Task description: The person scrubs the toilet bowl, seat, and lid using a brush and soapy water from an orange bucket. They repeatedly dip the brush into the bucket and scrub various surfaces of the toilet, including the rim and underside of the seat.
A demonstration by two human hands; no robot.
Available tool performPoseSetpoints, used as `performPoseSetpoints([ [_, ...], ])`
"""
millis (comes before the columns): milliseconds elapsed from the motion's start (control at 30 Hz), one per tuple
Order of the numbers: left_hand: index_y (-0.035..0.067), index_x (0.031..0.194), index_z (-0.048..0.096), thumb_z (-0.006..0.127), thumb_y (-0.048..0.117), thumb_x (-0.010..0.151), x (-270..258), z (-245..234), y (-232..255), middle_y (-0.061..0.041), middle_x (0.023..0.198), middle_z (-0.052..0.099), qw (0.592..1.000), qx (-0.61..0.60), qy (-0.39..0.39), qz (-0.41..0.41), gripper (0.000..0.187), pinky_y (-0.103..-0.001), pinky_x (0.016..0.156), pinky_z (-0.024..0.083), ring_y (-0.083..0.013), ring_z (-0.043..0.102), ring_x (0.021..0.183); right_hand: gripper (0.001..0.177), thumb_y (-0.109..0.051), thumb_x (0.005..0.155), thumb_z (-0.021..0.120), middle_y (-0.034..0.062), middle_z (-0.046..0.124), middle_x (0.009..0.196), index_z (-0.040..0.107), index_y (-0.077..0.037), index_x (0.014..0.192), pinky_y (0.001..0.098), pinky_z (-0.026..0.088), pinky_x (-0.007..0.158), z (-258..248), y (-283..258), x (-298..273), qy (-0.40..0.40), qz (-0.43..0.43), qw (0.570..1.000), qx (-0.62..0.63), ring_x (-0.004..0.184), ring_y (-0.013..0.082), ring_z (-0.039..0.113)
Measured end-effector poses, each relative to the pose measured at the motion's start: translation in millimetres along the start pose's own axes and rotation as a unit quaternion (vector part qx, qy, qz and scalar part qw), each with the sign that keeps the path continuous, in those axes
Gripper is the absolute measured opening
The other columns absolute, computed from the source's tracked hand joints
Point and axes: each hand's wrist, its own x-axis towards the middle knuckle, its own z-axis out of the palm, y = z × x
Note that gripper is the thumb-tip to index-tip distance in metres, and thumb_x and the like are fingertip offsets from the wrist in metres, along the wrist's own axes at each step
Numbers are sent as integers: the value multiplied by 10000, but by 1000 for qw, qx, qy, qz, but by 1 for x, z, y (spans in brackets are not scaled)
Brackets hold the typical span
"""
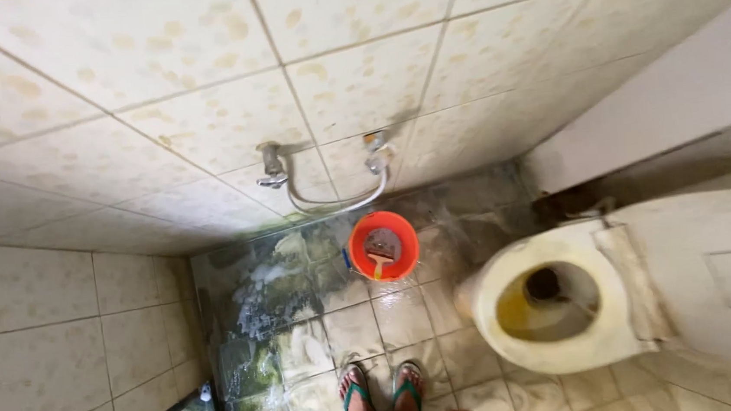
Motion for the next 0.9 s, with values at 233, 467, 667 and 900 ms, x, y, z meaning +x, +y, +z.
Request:
performPoseSetpoints([
  [233,170,1030,691,594,562,878,141,-25,58,-115,1045,766,990,-126,56,-13,431,-473,890,511,-363,687,1065,224,-173,682,776,-9,684,878,589,-210,798,389,520,795,-54,-89,115,7,-11,989,148,884,220,671],
  [467,157,1109,725,639,404,893,311,3,94,-56,984,777,959,-230,131,98,339,-424,805,539,-259,725,909,165,-201,901,549,65,742,917,710,-180,930,493,532,737,9,-92,287,162,-22,976,146,881,326,700],
  [667,67,1307,654,716,426,890,445,31,107,-234,1177,735,951,-282,127,-13,554,-508,975,555,-398,687,1148,219,-292,900,649,124,745,909,768,-145,1009,510,589,837,33,-99,377,222,-30,970,93,927,362,737],
  [900,13,1455,569,743,414,883,561,54,96,-246,1322,685,904,-413,87,-62,721,-526,1008,527,-373,655,1235,393,-517,882,620,100,754,930,759,-164,983,460,535,898,38,-121,440,222,-1,975,32,1025,334,706],
])
